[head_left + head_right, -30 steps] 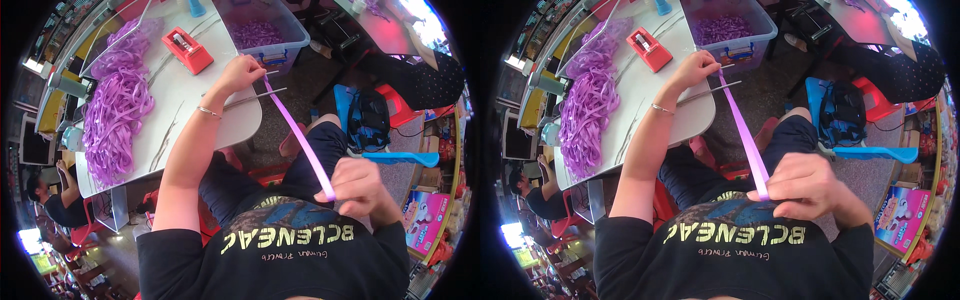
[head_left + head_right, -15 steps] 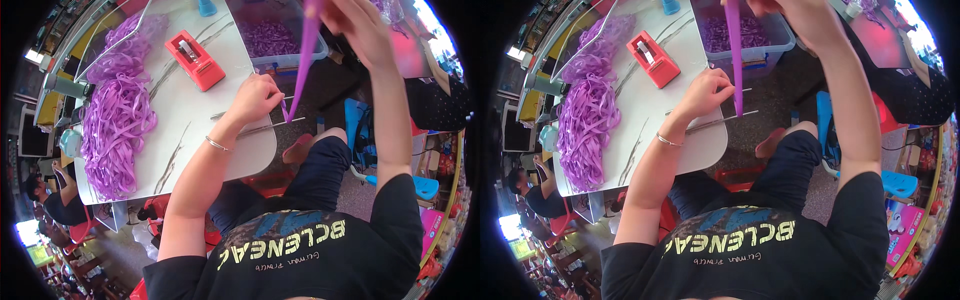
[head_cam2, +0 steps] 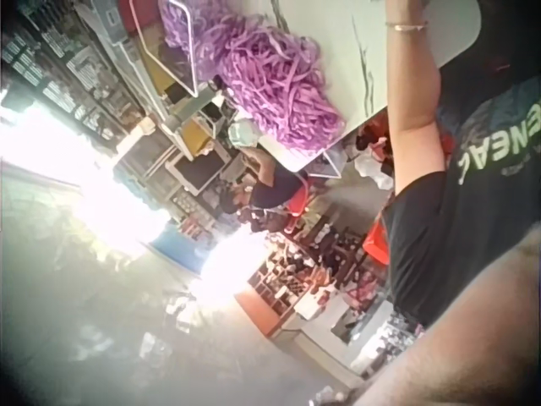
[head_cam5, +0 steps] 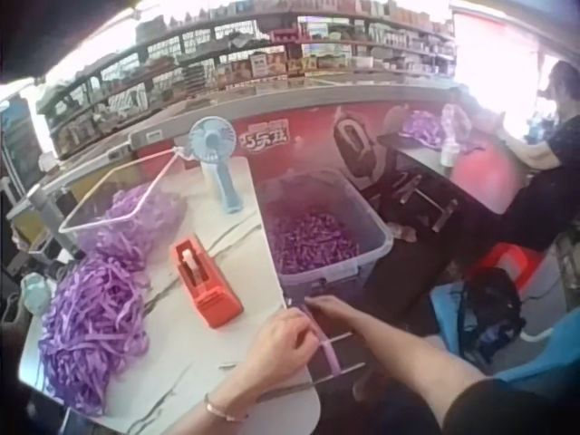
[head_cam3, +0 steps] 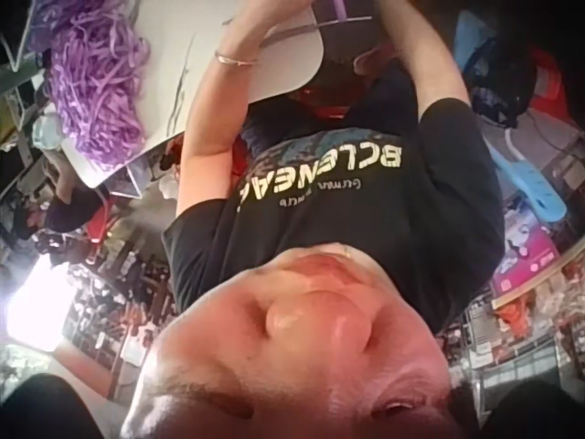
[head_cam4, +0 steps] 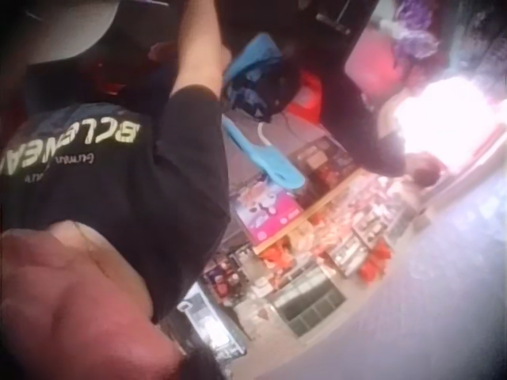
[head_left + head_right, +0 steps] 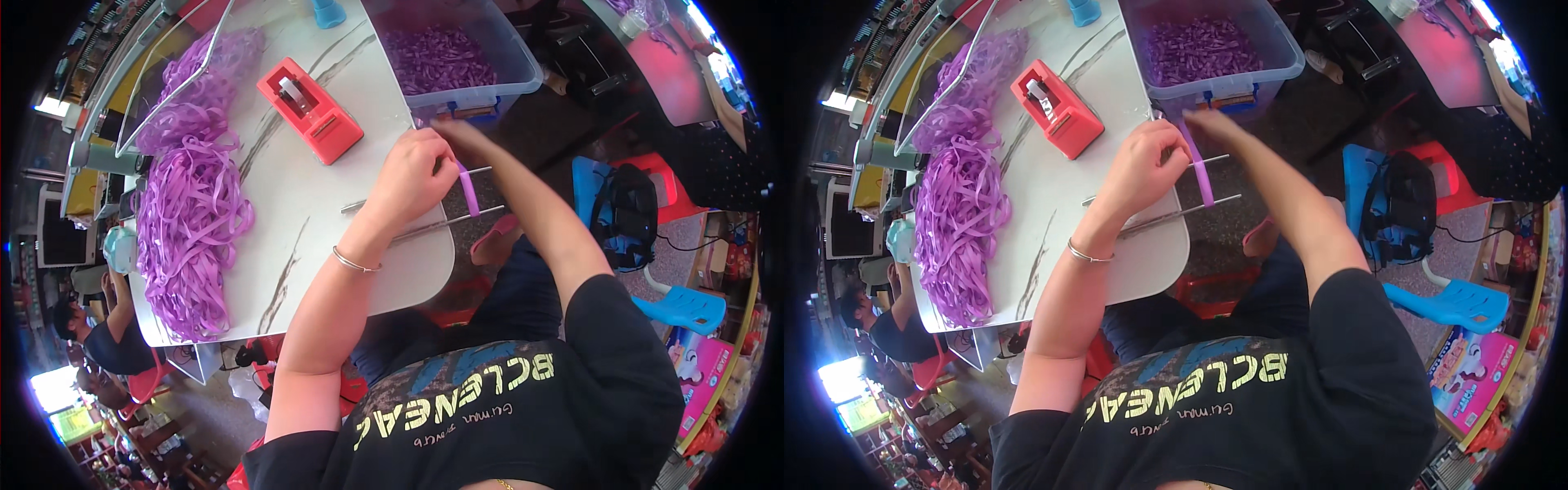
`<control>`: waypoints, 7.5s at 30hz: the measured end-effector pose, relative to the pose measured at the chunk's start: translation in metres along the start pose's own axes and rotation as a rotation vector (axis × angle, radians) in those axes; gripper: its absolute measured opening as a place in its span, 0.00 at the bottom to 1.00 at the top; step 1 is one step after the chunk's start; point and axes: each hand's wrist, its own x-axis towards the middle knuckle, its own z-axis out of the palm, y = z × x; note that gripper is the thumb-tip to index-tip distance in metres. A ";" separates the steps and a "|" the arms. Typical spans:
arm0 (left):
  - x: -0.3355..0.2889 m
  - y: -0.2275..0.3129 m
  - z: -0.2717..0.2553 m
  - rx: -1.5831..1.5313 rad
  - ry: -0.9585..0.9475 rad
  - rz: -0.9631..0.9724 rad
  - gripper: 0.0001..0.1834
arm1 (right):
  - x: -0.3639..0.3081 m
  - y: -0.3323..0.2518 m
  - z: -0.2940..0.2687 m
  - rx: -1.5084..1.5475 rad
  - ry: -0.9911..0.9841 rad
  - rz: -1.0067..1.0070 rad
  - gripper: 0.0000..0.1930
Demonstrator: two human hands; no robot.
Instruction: Using a metal rod jig to wind purple ribbon into decorative bows.
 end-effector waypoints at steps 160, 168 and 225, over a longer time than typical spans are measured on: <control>-0.100 0.056 0.041 -2.108 -0.203 -0.485 0.23 | -0.163 -0.194 0.083 -1.594 -0.276 -0.099 0.11; -0.099 0.058 0.040 -2.126 -0.200 -0.493 0.21 | -0.166 -0.193 0.087 -1.660 -0.205 -0.083 0.13; -0.098 0.059 0.039 -2.119 -0.207 -0.494 0.32 | -0.179 -0.115 0.034 0.288 -0.164 0.414 0.15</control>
